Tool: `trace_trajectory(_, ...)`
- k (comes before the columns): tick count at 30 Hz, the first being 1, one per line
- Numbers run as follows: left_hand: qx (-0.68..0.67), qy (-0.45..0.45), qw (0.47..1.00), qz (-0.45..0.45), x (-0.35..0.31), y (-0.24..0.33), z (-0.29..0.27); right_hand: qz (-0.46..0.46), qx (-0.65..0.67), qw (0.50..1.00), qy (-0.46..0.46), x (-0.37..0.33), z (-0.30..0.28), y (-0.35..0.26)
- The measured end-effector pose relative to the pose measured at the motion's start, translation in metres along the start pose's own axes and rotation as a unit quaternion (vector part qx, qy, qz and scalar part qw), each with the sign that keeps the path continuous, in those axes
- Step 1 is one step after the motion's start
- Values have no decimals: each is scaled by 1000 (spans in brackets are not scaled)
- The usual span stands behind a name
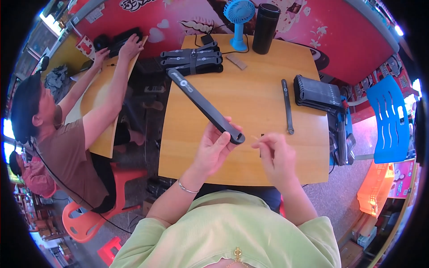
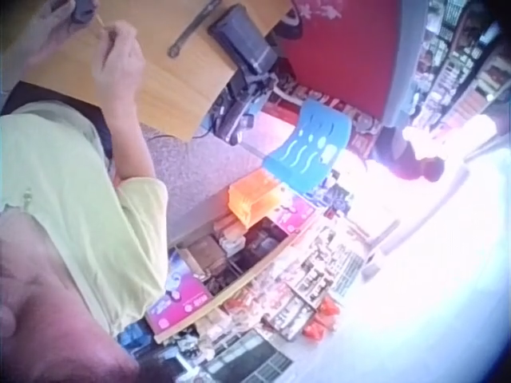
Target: Inspecting and organizing a batch of black storage straps on a table.
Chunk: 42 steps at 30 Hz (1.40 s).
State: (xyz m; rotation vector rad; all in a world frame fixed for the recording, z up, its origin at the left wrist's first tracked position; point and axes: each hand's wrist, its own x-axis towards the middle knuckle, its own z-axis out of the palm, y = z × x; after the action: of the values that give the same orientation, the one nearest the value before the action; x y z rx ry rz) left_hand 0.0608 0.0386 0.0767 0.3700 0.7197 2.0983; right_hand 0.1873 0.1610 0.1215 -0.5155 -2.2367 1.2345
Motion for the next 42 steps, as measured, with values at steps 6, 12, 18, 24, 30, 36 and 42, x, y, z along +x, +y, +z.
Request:
trace_trajectory(6,15,15,999,47,-4,-4,3,-144,-80,986,22,-4,14,-5)
trace_trajectory(12,46,26,995,83,-6,-10,0,-114,-96,989,22,-9,16,-3)
trace_trajectory(18,77,38,990,108,-5,-13,1,-130,-122,983,42,-8,19,0)
trace_trajectory(24,172,29,967,187,-4,-12,0,-104,-149,982,45,-9,20,2)
trace_trajectory(30,212,25,952,217,-6,-11,1,-73,-114,990,36,-9,23,5)
trace_trajectory(36,298,-8,905,304,-3,-14,-3,245,285,923,-87,-3,22,10)
trace_trajectory(42,248,11,949,193,-4,-5,-11,-157,-148,975,55,-5,30,15)
